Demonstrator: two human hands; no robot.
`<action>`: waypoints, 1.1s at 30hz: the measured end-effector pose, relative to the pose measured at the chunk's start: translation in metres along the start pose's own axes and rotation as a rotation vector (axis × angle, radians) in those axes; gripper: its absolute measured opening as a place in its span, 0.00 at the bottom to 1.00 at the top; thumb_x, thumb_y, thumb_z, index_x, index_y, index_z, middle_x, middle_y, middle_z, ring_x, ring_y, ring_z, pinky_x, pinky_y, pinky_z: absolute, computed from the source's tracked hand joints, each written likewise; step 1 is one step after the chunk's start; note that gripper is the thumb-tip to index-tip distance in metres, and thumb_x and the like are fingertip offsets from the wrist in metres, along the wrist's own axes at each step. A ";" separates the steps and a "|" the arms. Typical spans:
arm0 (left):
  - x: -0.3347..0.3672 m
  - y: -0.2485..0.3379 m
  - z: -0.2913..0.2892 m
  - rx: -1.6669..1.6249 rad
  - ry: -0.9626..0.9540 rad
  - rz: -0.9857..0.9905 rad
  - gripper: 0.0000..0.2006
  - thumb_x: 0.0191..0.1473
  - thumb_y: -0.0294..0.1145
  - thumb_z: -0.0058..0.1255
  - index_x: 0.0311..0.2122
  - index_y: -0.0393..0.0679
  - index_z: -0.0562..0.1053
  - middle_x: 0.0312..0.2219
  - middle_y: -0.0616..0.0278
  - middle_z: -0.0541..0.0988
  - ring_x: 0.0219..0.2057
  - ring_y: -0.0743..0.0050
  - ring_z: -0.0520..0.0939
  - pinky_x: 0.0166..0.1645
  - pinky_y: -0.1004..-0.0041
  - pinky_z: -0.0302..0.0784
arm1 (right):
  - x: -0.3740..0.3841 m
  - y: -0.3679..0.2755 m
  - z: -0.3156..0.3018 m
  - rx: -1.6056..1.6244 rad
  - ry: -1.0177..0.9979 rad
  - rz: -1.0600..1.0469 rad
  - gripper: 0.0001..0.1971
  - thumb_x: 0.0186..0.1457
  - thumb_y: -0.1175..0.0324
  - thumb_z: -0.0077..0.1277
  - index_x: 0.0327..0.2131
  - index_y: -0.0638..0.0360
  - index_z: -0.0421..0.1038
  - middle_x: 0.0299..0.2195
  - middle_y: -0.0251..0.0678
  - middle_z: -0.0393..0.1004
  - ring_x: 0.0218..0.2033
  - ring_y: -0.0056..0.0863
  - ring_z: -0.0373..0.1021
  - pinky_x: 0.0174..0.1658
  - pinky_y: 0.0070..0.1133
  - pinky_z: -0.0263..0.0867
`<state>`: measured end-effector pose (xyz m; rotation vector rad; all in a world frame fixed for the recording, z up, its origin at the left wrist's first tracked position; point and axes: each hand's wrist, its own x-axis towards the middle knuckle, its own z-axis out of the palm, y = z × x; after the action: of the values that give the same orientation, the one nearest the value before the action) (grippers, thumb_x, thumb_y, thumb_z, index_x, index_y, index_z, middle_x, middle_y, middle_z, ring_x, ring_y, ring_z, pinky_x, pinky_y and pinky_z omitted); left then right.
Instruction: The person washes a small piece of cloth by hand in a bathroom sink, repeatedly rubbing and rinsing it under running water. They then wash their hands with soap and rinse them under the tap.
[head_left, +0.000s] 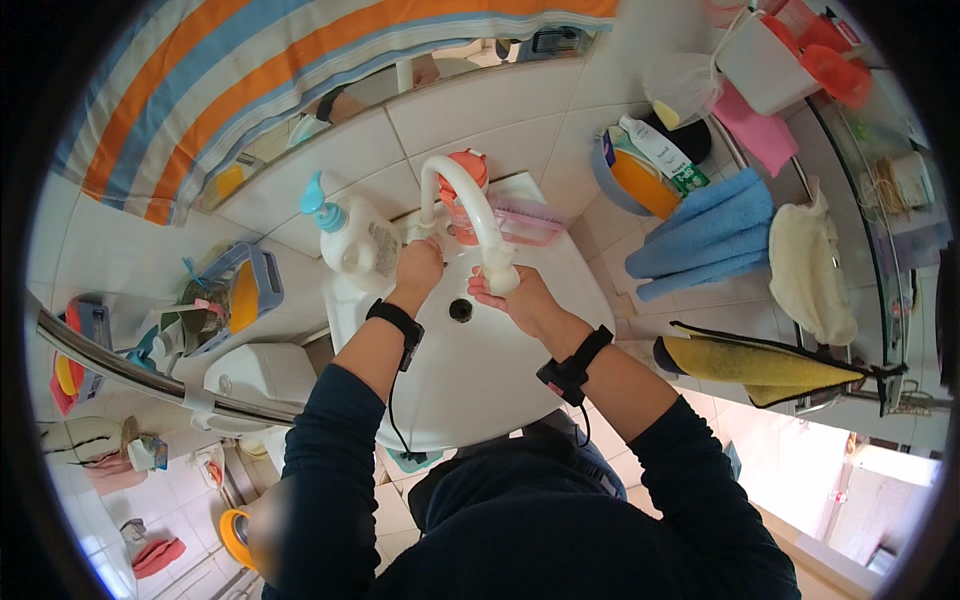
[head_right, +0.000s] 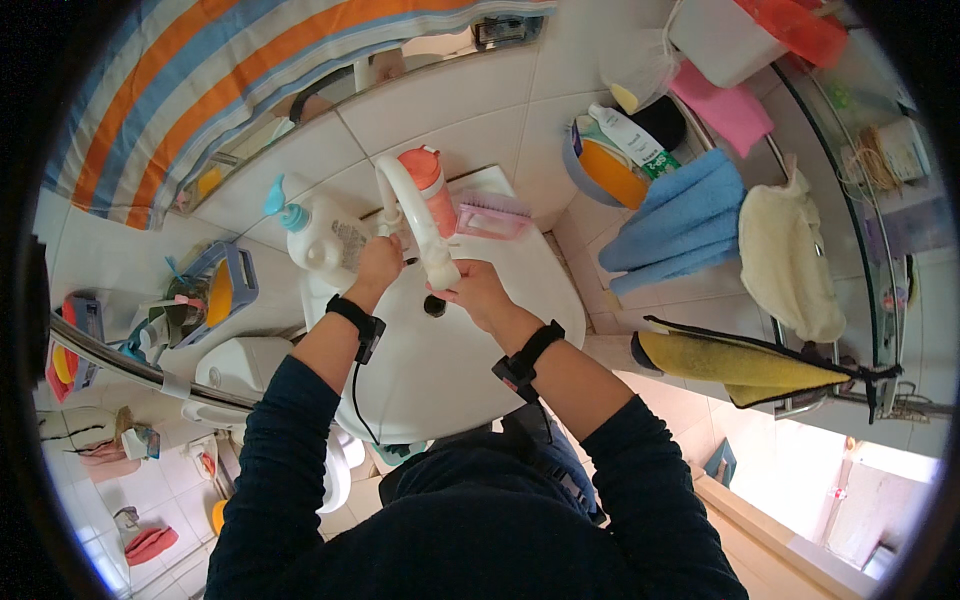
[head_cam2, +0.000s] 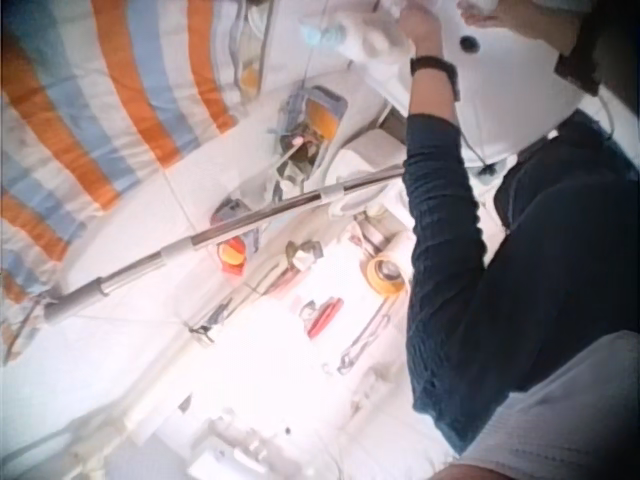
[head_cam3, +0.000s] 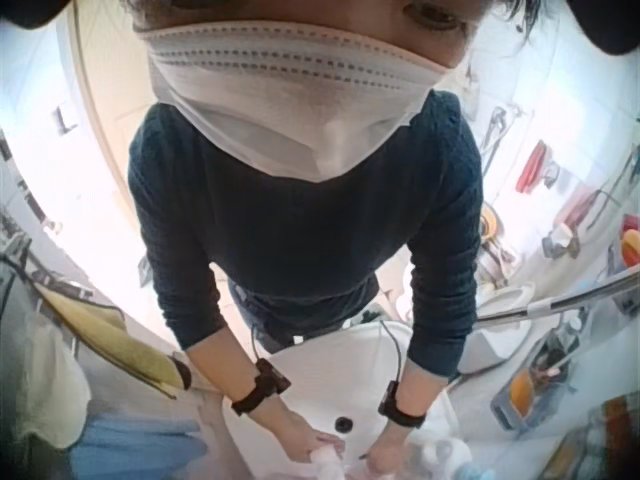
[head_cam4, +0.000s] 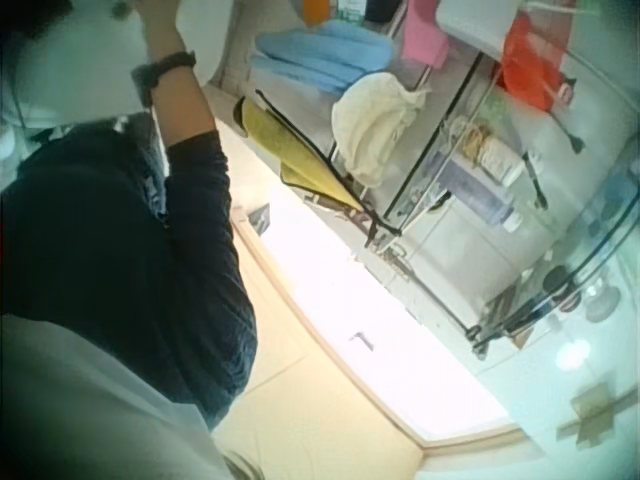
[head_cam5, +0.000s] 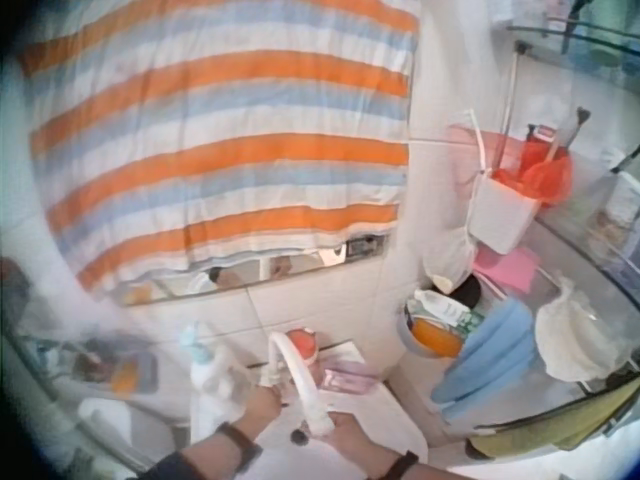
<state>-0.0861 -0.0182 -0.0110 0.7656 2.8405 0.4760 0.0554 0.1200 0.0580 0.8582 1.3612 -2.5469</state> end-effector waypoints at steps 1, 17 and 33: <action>-0.001 -0.001 0.001 0.011 -0.001 -0.004 0.20 0.56 0.35 0.34 0.19 0.35 0.72 0.21 0.42 0.75 0.27 0.44 0.78 0.32 0.58 0.75 | 0.002 0.001 0.000 0.010 -0.005 0.002 0.07 0.49 0.79 0.50 0.35 0.70 0.71 0.31 0.39 0.73 0.35 0.25 0.71 0.40 0.19 0.70; -0.039 0.044 0.004 -1.368 -0.287 -0.800 0.20 0.59 0.47 0.34 0.45 0.41 0.68 0.36 0.59 0.75 0.36 0.67 0.77 0.41 0.66 0.72 | 0.021 0.011 -0.017 0.369 -0.127 0.058 0.08 0.57 0.69 0.39 0.35 0.62 0.67 0.27 0.35 0.70 0.27 0.21 0.69 0.29 0.15 0.69; -0.070 0.123 -0.001 -2.207 -0.365 -0.667 0.15 0.56 0.50 0.39 0.38 0.50 0.69 0.28 0.61 0.74 0.31 0.67 0.76 0.39 0.65 0.74 | 0.019 0.027 0.002 -0.618 0.247 -0.506 0.15 0.56 0.59 0.42 0.33 0.64 0.68 0.27 0.44 0.72 0.27 0.35 0.70 0.33 0.32 0.64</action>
<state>0.0308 0.0465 0.0372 -0.4891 0.7239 2.0696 0.0486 0.1057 0.0294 0.7853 2.5247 -2.0996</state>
